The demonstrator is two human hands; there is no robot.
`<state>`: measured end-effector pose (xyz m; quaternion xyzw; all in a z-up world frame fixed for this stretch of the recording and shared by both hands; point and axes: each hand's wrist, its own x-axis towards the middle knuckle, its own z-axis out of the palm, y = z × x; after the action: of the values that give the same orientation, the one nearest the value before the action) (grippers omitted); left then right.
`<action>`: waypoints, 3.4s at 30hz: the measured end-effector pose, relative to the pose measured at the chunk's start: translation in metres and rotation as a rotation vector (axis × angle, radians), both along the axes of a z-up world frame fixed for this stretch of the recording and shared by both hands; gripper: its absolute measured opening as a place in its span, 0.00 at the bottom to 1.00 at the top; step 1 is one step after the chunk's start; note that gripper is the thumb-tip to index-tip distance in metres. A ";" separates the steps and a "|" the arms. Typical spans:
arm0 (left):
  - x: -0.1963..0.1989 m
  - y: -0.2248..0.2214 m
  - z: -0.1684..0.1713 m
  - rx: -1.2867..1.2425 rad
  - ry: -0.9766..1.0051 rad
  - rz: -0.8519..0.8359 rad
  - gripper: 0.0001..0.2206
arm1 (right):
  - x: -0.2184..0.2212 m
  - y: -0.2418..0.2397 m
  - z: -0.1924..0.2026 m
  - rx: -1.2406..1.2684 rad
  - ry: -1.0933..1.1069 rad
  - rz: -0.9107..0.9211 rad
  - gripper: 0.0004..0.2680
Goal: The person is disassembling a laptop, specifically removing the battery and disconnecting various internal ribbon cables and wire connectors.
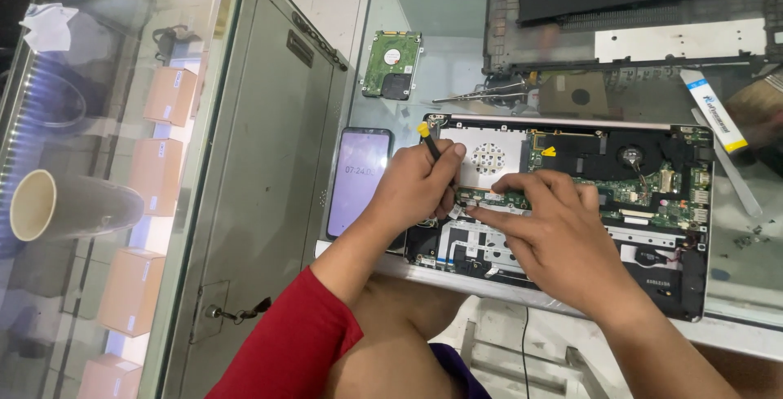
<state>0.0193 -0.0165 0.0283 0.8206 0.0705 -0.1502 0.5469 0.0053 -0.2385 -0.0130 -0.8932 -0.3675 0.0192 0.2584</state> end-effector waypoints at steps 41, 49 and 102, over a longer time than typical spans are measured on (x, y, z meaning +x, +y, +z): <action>-0.043 -0.053 0.051 0.158 -0.182 -0.170 0.09 | -0.002 -0.018 -0.018 0.609 0.162 -0.141 0.12; -0.072 -0.067 -0.005 0.496 -0.424 0.300 0.08 | -0.006 -0.018 -0.002 0.824 0.359 -0.311 0.06; -0.070 -0.044 0.055 0.772 -0.400 -0.249 0.17 | -0.010 -0.011 -0.003 0.977 0.388 -0.391 0.06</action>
<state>-0.0509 -0.0603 0.0835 0.9796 -0.0852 -0.0160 0.1813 -0.0046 -0.2493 -0.0156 -0.7014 -0.1069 -0.0377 0.7037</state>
